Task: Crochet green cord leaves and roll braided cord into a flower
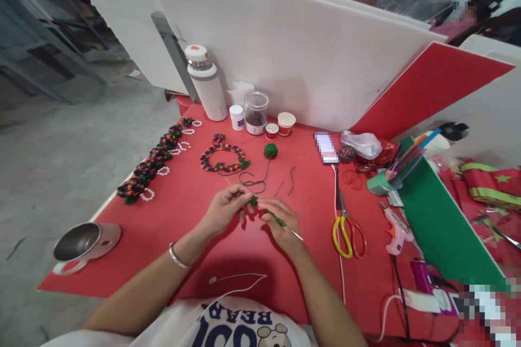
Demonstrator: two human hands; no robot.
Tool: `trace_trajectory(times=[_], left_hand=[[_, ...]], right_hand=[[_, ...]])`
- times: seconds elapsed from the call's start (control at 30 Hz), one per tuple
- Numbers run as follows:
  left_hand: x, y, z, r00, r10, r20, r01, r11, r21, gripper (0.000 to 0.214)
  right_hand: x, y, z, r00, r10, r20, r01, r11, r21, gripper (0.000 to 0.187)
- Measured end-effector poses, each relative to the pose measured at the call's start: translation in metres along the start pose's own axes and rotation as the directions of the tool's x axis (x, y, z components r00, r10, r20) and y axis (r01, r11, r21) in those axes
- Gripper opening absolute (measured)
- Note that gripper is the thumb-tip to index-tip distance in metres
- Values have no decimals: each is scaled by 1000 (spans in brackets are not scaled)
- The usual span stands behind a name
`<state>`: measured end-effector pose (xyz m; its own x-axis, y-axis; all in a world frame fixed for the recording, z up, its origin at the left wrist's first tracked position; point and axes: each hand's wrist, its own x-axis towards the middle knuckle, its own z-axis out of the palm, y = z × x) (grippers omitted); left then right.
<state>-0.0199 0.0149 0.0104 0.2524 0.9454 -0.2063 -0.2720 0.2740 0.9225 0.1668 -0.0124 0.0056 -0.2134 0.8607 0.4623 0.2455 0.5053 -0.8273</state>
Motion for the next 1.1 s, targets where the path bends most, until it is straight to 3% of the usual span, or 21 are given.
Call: trace_trajectory(times=[0.23,0.47,0.8,0.9,1.1], left_hand=[[0,-5,9,999,3,-45,-15,963,-271,39],[2,-9,7,997,-50,50,65,932,-356,41],[6,-6,-10,977,-49,206,94,972,-214,38],[5,0,-12,978,5,208,14,996,-89,35],[5,7,-9,973,216,77,-226,961,161,17]], right_hand=[[-7,3,8,989,-125,-76,118,989,-89,30],[-6,4,7,994,-44,-103,50,997,52,28],[-6,7,-3,994,97,-59,-82,974,212,32],[-6,5,-5,994,107,-17,-101,972,210,32],[-3,0,-7,989,102,105,-122,970,208,31]])
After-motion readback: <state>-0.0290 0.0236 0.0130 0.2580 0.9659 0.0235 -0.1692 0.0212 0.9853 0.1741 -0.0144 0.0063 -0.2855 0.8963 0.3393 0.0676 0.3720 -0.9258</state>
